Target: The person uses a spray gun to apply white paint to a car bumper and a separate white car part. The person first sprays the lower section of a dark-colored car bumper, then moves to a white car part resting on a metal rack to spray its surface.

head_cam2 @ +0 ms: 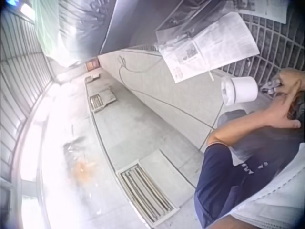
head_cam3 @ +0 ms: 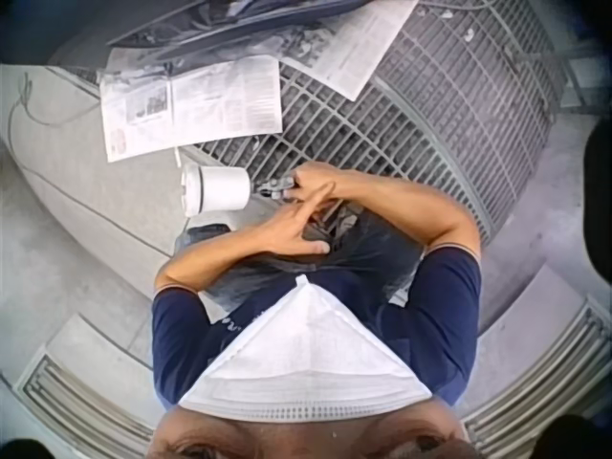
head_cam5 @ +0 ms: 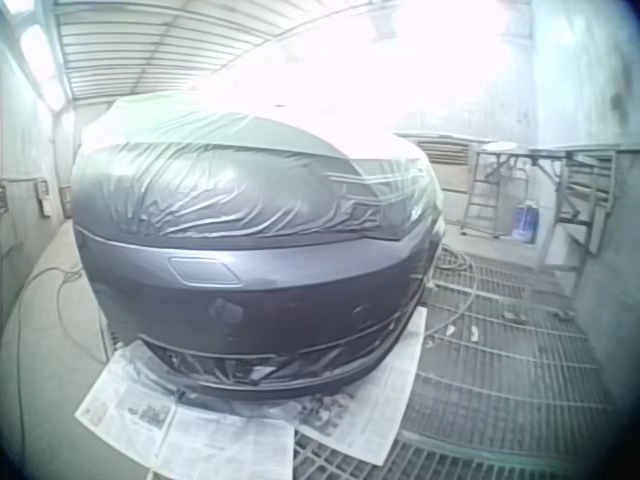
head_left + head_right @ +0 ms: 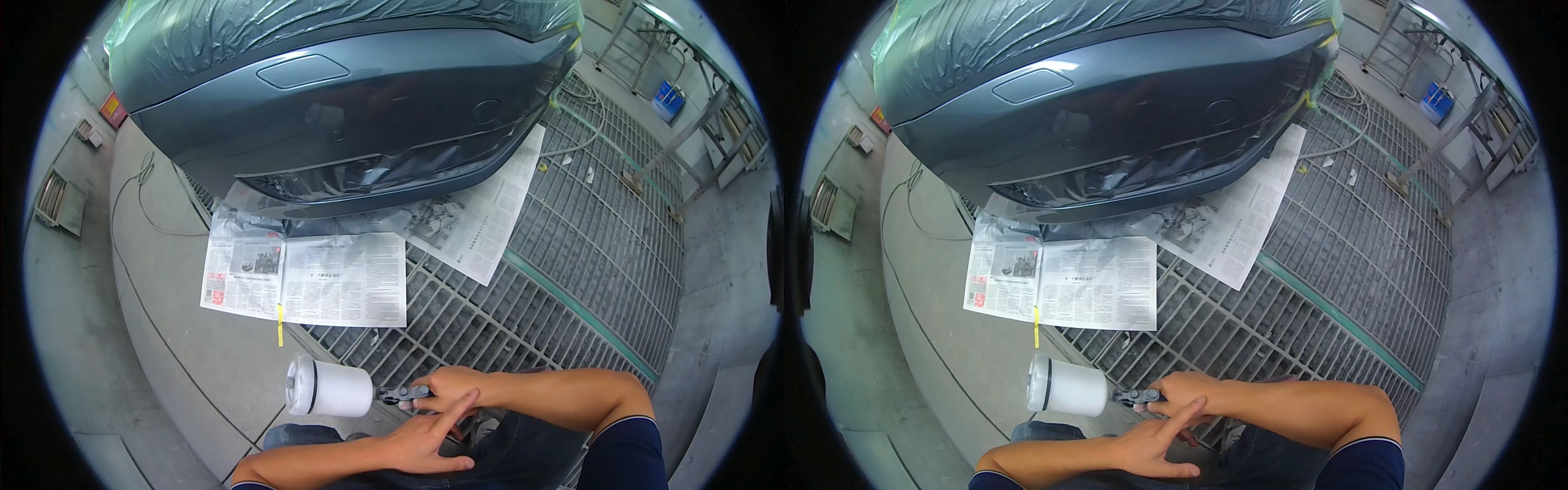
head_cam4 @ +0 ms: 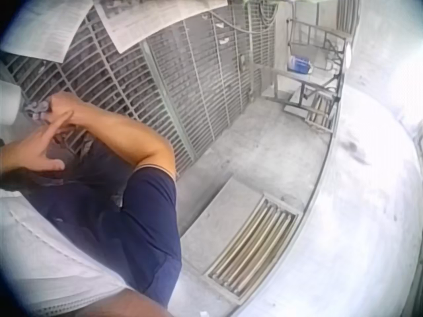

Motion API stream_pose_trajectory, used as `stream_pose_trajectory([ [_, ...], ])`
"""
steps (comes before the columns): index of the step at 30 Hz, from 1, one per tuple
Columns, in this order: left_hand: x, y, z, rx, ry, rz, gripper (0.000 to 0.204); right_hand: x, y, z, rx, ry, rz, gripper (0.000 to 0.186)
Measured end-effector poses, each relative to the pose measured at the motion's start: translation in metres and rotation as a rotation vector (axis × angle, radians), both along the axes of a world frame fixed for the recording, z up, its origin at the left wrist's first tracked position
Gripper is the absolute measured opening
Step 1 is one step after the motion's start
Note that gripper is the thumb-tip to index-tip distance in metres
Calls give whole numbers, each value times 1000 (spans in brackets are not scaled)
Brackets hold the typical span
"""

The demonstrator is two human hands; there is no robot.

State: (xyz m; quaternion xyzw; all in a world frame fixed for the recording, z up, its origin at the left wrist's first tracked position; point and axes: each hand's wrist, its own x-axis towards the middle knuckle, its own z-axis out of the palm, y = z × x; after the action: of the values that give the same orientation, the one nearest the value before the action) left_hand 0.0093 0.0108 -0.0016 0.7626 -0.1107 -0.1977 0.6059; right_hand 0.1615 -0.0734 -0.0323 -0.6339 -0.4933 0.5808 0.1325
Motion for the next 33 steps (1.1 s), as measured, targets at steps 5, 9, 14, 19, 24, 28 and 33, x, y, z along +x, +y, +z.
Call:
stream_pose_trajectory([
  [5,-1,0,-2,2,49,-20,108,-1,-3,-5,38,-15,-9,52],
  [9,0,-1,-2,0,12,-2,108,-1,-2,-5,28,-20,-3,54],
  [14,0,-1,-4,-19,-47,16,110,1,-2,4,3,22,-15,53],
  [19,-2,-3,-9,-2,0,-2,111,-3,-7,-13,59,-35,-20,47],
  [24,-3,-5,-10,0,-66,29,112,-3,-8,-11,74,-25,-28,45],
  [28,-2,-5,-8,6,-62,29,112,-4,-8,-16,80,-32,-20,45],
  [33,-2,-4,-11,1,-30,-10,114,-1,-7,-5,34,-2,-46,49],
])
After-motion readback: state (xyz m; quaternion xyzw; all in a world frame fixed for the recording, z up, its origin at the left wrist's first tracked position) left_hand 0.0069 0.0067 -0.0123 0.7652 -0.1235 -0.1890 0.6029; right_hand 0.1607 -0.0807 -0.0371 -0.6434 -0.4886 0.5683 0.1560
